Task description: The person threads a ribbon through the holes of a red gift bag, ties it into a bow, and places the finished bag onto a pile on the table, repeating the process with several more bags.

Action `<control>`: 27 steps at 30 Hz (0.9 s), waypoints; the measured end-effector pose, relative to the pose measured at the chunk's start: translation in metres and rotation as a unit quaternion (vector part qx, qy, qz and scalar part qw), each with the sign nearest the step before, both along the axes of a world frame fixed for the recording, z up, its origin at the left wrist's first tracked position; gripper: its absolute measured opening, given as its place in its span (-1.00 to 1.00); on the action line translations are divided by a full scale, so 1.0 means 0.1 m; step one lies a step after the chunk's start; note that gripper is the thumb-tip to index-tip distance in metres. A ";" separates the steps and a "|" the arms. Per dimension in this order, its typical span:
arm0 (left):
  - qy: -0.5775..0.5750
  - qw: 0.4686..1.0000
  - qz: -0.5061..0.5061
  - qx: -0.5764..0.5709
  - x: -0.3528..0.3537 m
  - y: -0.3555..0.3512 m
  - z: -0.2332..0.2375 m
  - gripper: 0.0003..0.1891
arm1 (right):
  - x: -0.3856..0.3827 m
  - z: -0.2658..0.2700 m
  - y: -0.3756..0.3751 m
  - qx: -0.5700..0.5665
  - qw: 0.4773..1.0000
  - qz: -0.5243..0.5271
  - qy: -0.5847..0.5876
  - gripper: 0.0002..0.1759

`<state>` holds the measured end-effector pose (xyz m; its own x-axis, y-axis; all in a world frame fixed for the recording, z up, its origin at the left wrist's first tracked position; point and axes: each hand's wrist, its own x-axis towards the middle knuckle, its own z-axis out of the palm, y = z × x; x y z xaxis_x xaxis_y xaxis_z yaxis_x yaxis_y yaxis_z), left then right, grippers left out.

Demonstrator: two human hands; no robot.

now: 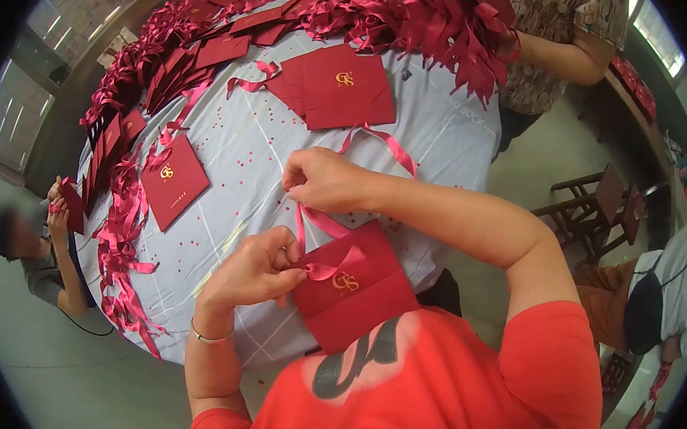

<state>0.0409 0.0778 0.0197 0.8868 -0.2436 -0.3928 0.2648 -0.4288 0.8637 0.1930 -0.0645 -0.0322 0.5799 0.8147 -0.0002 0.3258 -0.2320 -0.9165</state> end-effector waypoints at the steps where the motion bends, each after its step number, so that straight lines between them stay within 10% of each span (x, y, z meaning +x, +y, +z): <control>1: 0.000 1.000 0.003 0.001 0.01 0.00 -0.02 -0.81 | 0.01 0.00 -0.01 -0.006 1.000 -0.007 -0.019 -0.79; 20: -0.017 0.998 -0.027 0.055 0.04 0.00 -0.20 -0.81 | -0.13 0.02 0.26 -0.175 0.920 0.071 -0.343 -0.86; 27: -0.029 0.998 -0.016 0.050 0.02 0.01 -0.20 -0.83 | -0.02 0.16 0.37 -0.210 0.929 0.099 -0.290 -0.89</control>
